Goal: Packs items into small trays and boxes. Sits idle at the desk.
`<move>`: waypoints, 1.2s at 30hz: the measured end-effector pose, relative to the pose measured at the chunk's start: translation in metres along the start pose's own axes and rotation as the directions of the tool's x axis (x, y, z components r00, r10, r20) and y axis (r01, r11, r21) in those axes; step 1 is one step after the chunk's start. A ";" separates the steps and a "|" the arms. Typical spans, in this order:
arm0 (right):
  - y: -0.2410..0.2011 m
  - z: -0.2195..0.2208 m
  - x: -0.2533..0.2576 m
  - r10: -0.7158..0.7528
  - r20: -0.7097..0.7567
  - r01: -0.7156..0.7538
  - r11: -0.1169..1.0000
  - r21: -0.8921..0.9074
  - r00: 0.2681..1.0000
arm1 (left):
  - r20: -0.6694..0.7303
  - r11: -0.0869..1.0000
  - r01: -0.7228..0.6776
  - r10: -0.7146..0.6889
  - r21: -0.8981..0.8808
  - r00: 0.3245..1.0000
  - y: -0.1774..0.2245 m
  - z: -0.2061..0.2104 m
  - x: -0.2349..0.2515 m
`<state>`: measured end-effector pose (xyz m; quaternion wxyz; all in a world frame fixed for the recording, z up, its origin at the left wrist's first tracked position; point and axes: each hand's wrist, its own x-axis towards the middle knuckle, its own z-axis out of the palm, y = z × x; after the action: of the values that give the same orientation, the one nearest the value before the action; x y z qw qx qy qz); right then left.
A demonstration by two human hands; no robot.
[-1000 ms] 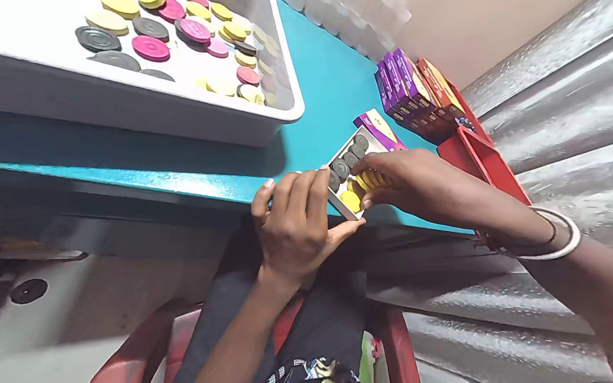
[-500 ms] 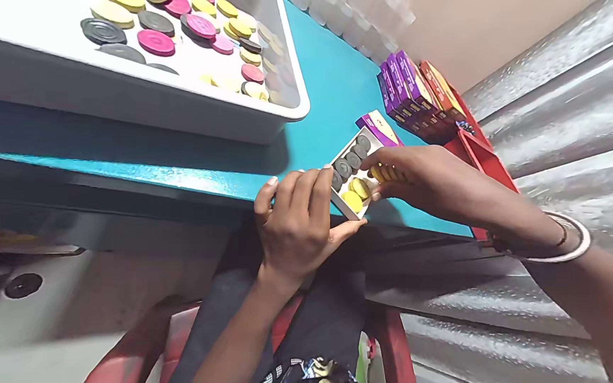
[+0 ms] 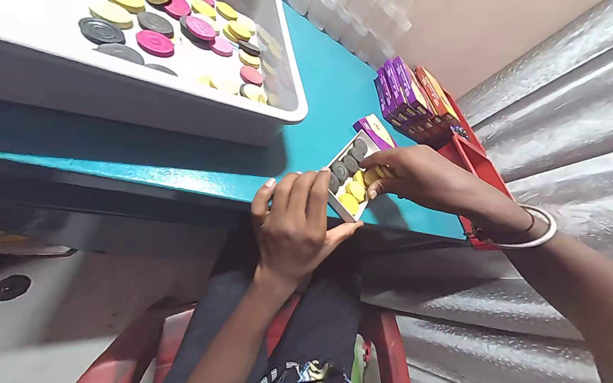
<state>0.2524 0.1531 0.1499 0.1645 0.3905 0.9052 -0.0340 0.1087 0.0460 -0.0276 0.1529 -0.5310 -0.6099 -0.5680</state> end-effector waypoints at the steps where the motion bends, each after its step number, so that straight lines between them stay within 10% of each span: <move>1: -0.001 0.000 0.000 0.010 0.004 -0.010 1.000 0.004 1.000 | 0.001 1.000 -0.001 0.001 -0.002 1.000 0.000 0.000 0.000; 28: -0.002 0.005 -0.007 -0.001 -0.244 0.010 0.999 0.033 0.970 | 0.008 1.000 -0.005 0.005 0.002 1.000 0.001 0.001 -0.001; 36: 0.019 -0.003 0.005 0.095 -0.126 -0.094 0.995 0.017 0.987 | 0.013 1.000 -0.007 0.007 -0.005 1.000 -0.001 -0.001 0.001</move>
<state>0.2619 0.1701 0.1520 0.1059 0.4351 0.8941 -0.0063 0.1072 0.0459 -0.0275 0.1497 -0.5373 -0.6077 -0.5653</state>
